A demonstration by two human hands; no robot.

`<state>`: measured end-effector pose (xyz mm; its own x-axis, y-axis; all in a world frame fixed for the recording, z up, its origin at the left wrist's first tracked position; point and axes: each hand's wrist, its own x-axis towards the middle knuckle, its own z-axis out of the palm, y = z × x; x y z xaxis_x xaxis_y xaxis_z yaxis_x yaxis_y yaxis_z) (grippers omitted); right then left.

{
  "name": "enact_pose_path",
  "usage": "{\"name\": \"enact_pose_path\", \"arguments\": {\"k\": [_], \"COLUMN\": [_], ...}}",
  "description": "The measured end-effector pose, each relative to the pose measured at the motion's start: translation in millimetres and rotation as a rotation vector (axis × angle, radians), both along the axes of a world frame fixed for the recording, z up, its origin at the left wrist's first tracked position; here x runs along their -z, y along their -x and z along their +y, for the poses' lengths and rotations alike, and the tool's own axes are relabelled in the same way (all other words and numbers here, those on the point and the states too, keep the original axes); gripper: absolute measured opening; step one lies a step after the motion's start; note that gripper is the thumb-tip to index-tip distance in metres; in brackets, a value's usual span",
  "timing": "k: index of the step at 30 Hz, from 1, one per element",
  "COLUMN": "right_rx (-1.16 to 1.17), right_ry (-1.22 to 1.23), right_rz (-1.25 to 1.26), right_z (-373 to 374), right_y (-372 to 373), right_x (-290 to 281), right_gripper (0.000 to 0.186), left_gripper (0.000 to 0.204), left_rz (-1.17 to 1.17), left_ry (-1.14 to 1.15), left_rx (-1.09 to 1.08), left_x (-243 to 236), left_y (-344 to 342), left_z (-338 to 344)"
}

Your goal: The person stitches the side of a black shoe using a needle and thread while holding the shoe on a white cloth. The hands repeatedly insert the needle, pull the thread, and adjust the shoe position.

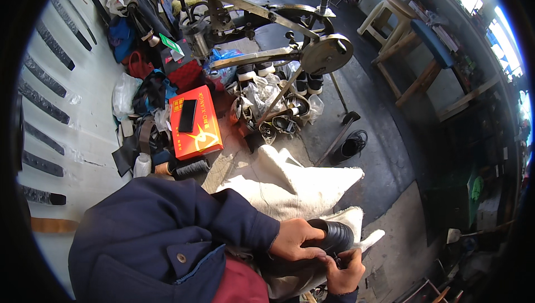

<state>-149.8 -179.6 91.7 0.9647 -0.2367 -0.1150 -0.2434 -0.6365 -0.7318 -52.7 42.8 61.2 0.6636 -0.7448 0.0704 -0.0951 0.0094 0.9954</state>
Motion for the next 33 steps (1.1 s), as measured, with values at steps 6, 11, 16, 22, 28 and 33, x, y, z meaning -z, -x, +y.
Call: {"name": "enact_pose_path", "arguments": {"k": [6,11,16,22,28,33], "right_rx": [-0.016,-0.004,0.020,0.199,0.182,0.196], "right_ry": [0.176,0.240,0.029,-1.008,-1.555,-1.410], "right_rz": [-0.038,0.026,-0.006,-0.182,-0.403,-0.576], "right_z": [-11,-30,-46,16,27,14], "right_y": [-6,7,49,52,25,58], "right_x": [10,22,27,6,14,10], "right_gripper": [0.053,0.061,0.011,0.106,0.050,0.036], "left_gripper": [0.034,0.029,0.025,0.025,0.019,0.023], "left_rz": [-0.033,-0.004,-0.005,0.312,0.478,0.352], "left_ry": [-0.052,-0.036,0.058,0.163,0.143,0.056], "left_rx": [-0.043,-0.045,-0.114,-0.108,-0.103,-0.093], "left_x": [9,11,11,21,12,3], "left_y": [0,1,-3,-3,-7,-5], "left_z": [-10,-8,-8,-11,-15,-16]}}
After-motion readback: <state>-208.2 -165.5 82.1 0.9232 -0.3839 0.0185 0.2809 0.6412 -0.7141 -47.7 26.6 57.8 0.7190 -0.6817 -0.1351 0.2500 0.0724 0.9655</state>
